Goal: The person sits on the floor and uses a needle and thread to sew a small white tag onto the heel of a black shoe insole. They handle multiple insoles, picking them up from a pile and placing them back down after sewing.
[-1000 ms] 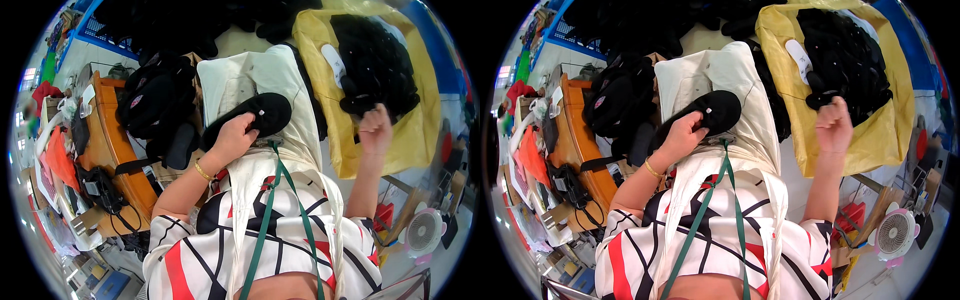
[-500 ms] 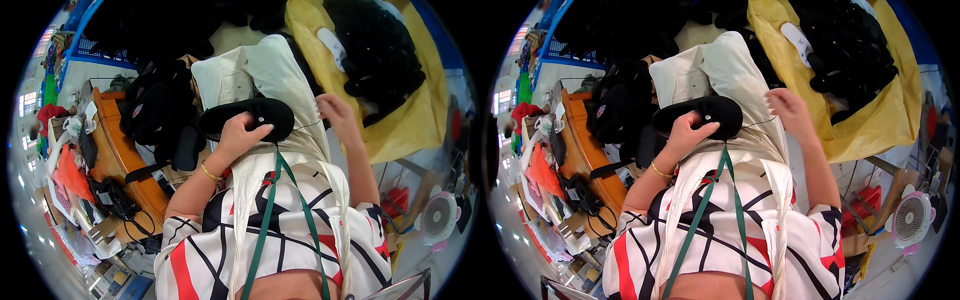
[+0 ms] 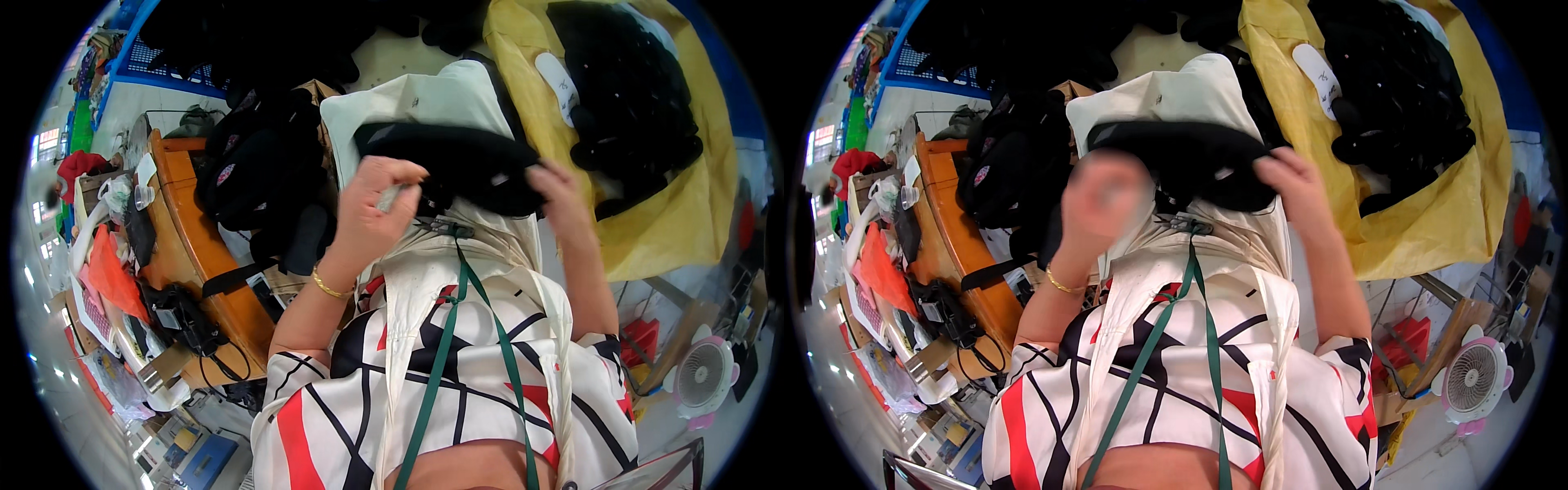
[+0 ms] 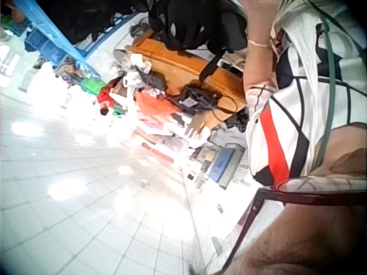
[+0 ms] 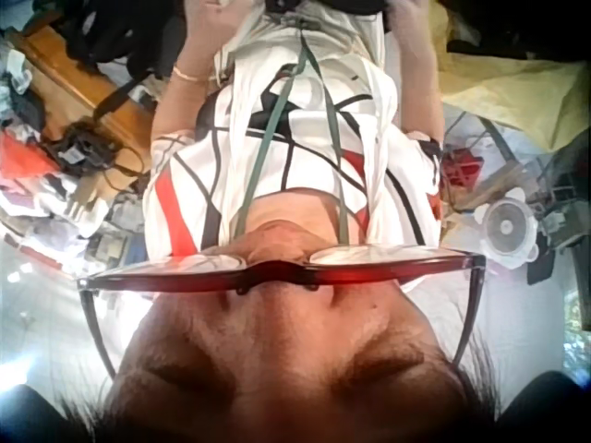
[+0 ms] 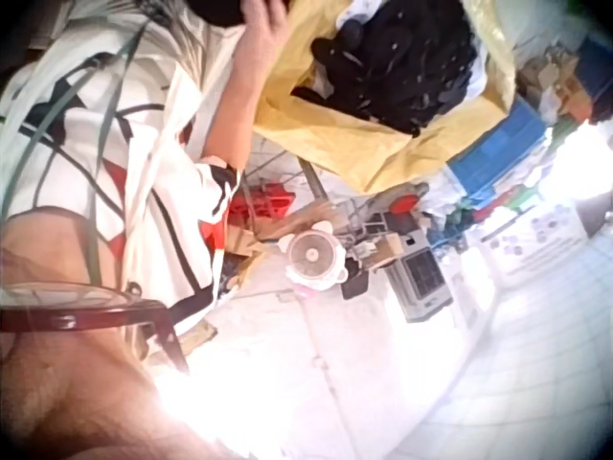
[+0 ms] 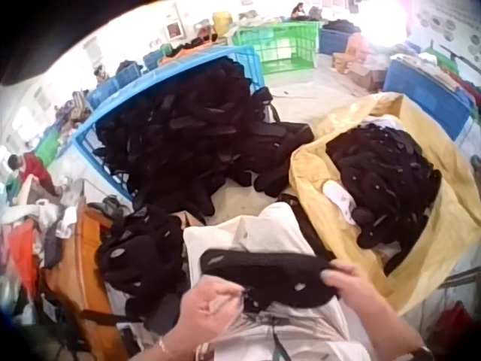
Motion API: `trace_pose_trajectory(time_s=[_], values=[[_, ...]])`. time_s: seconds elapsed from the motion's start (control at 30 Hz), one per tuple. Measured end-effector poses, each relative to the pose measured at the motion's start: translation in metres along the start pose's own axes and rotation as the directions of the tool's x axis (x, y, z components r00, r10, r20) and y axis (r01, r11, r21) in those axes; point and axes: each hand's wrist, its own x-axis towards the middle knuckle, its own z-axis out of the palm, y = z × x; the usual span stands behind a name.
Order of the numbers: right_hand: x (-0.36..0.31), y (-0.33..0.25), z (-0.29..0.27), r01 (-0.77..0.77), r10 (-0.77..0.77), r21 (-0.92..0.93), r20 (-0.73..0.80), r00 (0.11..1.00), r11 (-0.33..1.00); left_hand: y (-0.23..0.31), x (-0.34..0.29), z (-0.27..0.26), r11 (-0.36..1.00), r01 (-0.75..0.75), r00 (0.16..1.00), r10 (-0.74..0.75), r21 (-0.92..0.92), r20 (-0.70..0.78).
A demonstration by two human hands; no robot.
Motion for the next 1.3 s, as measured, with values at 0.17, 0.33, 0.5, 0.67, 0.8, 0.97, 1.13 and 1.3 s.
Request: trace_pose_trajectory(time_s=[0.17,0.33,0.5,0.67,0.8,0.97,1.13,1.3], values=[[0.020,-0.048,-0.062,0.403,-0.225,0.343,-0.455,0.862,0.849,-0.040,0.001,-0.004,0.959,0.281,0.959,-0.280,0.022,-0.046],[0.021,-0.006,-0.081,0.285,-0.198,0.177,-0.393,0.898,0.942,-0.079,-0.001,0.044,0.880,0.179,0.947,-0.275,0.440,0.163],[0.020,0.016,-0.022,0.169,-0.164,0.015,-0.171,0.972,0.985,-0.108,0.007,0.069,0.756,0.294,0.828,-0.507,0.585,0.238],[0.014,0.015,0.018,0.179,-0.165,-0.188,0.087,0.982,0.966,-0.092,0.009,0.031,0.792,0.611,0.788,-0.607,-0.010,0.097],[0.014,0.027,0.065,0.125,-0.094,-0.104,0.261,0.961,0.987,-0.071,-0.001,0.010,0.599,0.564,0.789,-0.594,-0.568,0.156],[0.006,0.016,0.101,0.141,-0.109,-0.084,0.307,0.946,0.986,-0.028,-0.027,0.005,0.502,0.528,0.812,-0.535,-0.685,0.234],[-0.005,0.027,0.104,0.168,-0.159,0.002,0.326,0.932,0.986,-0.023,-0.048,0.007,0.405,0.612,0.756,-0.553,-0.679,0.351],[-0.015,0.044,0.106,0.319,-0.260,-0.227,0.255,0.931,0.920,-0.023,-0.054,-0.004,0.786,0.517,0.845,-0.406,-0.340,0.347]])
